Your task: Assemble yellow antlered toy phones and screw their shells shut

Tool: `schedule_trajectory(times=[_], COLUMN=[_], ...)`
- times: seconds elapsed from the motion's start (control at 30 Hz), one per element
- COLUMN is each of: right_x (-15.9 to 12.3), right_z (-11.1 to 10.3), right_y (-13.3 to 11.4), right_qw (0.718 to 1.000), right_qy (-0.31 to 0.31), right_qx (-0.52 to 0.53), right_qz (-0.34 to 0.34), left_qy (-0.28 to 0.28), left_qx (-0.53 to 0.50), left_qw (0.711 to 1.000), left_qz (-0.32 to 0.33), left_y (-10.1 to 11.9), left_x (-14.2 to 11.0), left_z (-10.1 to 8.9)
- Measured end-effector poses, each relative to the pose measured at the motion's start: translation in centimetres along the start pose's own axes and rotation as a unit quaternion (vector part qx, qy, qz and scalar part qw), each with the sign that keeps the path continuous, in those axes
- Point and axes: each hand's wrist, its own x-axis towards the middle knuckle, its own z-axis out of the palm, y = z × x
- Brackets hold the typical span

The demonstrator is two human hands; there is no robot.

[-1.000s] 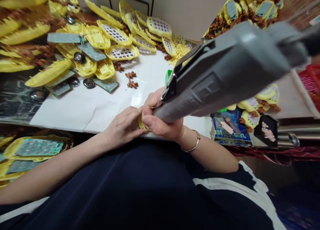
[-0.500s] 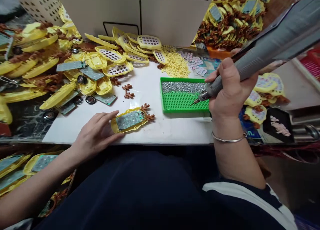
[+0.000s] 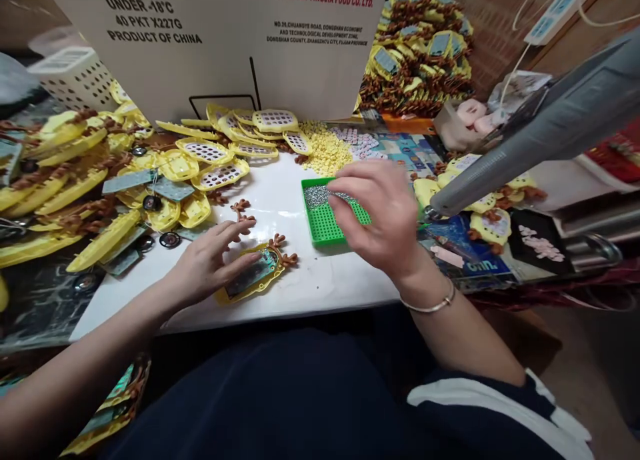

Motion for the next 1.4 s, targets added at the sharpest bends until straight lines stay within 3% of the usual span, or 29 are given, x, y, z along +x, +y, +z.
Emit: schedule_trajectory(times=[0.1, 0.2, 0.27, 0.47, 0.6, 0.7, 0.8, 0.87, 0.93, 1.0, 1.07, 1.13, 1.2, 1.27, 1.4], right_x=[2.7, 6.4, 8.7, 12.4, 13.3, 14.3, 15.4, 15.8, 15.7, 15.1, 14.5, 14.3, 14.4, 14.9, 15.3], right_z=[2.6, 5.7, 7.9, 13.1, 13.4, 12.8, 12.1, 11.8, 11.5, 11.3, 11.3, 11.5, 11.8, 12.3, 12.9], right_y=[0.9, 3.0, 4.4, 7.1, 7.4, 7.2, 6.9, 6.4, 5.6, 4.6, 4.1, 4.5, 6.0, 8.3, 12.9], right_qw=[0.988, 0.936, 0.911, 0.897, 0.902, 0.915, 0.942, 0.953, 0.945, 0.927, 0.913, 0.914, 0.938, 0.944, 0.896], right_qy=[-0.120, -0.261, -0.299, -0.321, -0.300, -0.248, -0.154, -0.107, -0.120, -0.172, -0.222, -0.224, -0.165, -0.087, -0.051], right_qx=[-0.093, -0.220, -0.259, -0.274, -0.274, -0.265, -0.176, -0.049, 0.078, 0.165, 0.202, 0.204, 0.114, -0.019, -0.148], right_qz=[0.006, 0.083, 0.113, 0.132, 0.147, 0.178, 0.241, 0.278, 0.293, 0.288, 0.276, 0.268, 0.284, 0.319, 0.415], left_qy=[-0.028, -0.046, -0.053, -0.061, -0.028, 0.034, 0.130, 0.177, 0.183, 0.167, 0.146, 0.140, 0.147, 0.138, 0.053], left_qx=[0.005, 0.009, 0.001, -0.090, -0.179, -0.204, -0.133, -0.065, -0.026, -0.023, -0.049, -0.097, -0.196, -0.362, -0.660], left_qw=[1.000, 0.999, 0.999, 0.993, 0.980, 0.974, 0.981, 0.982, 0.982, 0.985, 0.988, 0.984, 0.963, 0.909, 0.714], left_qz=[0.010, 0.015, 0.010, -0.039, -0.076, -0.089, -0.051, -0.003, 0.024, 0.029, -0.003, -0.058, -0.108, -0.151, -0.226], left_y=[0.2, 0.8, 1.2, 0.8, -0.9, -2.4, -4.1, -5.1, -5.7, -5.8, -5.5, -4.8, -4.1, -3.4, -2.4], left_x=[1.3, 2.3, 3.0, 4.9, 5.7, 7.0, 9.3, 11.4, 13.5, 15.1, 16.1, 16.5, 16.4, 16.1, 14.8], left_z=[0.3, 0.5, 0.5, -0.7, -1.5, -1.4, -0.9, -0.4, 0.2, 0.7, 1.1, 1.2, 0.9, 0.3, -1.2])
